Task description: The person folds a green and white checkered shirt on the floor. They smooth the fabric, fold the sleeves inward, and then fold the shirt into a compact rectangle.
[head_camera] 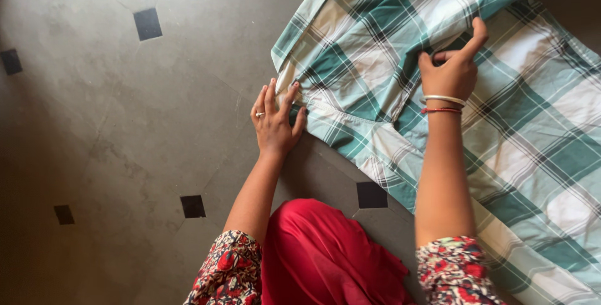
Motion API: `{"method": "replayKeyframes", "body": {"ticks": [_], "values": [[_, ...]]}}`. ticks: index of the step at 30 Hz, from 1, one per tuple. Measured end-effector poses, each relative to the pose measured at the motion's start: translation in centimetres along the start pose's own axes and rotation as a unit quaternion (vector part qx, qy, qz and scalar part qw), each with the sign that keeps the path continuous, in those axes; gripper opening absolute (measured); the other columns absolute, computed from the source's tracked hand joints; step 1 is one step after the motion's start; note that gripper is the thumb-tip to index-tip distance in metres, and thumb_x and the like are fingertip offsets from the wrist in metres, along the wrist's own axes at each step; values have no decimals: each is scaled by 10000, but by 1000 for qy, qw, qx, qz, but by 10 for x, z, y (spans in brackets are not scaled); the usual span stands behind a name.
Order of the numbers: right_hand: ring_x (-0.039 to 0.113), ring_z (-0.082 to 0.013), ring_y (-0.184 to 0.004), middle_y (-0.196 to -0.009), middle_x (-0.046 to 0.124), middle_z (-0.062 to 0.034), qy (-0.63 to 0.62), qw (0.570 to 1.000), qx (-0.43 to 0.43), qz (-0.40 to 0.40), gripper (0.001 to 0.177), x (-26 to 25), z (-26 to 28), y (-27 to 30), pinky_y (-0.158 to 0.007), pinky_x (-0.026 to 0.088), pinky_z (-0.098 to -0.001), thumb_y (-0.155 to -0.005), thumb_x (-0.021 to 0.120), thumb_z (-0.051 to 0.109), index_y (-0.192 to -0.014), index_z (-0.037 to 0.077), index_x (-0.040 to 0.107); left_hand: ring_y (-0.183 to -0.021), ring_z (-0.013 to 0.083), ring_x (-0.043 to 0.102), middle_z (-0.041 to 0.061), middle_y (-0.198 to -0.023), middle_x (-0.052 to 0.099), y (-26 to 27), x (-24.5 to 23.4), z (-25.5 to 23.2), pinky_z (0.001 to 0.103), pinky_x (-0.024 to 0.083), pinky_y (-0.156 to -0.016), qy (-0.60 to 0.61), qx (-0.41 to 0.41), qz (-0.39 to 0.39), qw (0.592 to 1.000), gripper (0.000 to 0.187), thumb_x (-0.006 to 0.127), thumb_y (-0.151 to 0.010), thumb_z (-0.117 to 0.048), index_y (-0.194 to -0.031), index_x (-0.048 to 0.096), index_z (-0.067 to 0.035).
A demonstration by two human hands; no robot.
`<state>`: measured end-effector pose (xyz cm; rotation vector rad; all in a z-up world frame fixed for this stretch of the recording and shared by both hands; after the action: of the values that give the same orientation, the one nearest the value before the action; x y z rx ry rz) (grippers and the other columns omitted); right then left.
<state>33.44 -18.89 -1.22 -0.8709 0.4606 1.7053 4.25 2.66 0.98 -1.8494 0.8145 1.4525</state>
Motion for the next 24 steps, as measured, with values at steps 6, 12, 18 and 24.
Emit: {"method": "replayKeyframes", "body": {"ticks": [6,12,18,24], "values": [[765,-226,-761,-864,746,-47,-99,994,44,-6,823,15,-21,4,-730,590,-375,-873,776,3,-1541,168,325,-1500,316,337,120,-1623,375,-1,-2,1,479,259,-1187,13,-5,4,1000,592,673,-948,-473,-1510,518,-368],[699,-184,-695,-835,683,-21,-70,996,33,-34,390,-3,-53,6,-699,561,-350,-871,706,-17,-1226,110,609,-1505,309,332,105,-1630,368,-1,-1,2,479,258,-1187,10,-8,5,1000,590,670,-951,-474,-1511,510,-380],[621,-300,-963,-1005,645,-58,138,976,-112,-123,241,-19,-47,1,-862,485,-431,-817,729,-3,-970,177,772,-1502,312,338,112,-1626,368,-2,-1,1,482,258,-1187,12,-5,2,1000,595,670,-951,-478,-1515,507,-380],[601,-208,-1126,-1227,607,33,-88,996,-6,-11,152,-20,1,32,-1003,487,-439,-925,684,192,-1069,216,727,-1496,316,345,117,-1622,380,1,-2,1,486,263,-1184,7,-6,2,1000,599,673,-944,-474,-1513,510,-375]]}}
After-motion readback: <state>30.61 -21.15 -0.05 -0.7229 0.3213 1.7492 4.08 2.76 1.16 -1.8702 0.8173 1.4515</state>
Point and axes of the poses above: each hand's wrist, its own y-axis away from the middle knuckle, its own x-axis out of the palm, z = x × y, the point moved 5 cm from there along -y, towards the middle knuckle
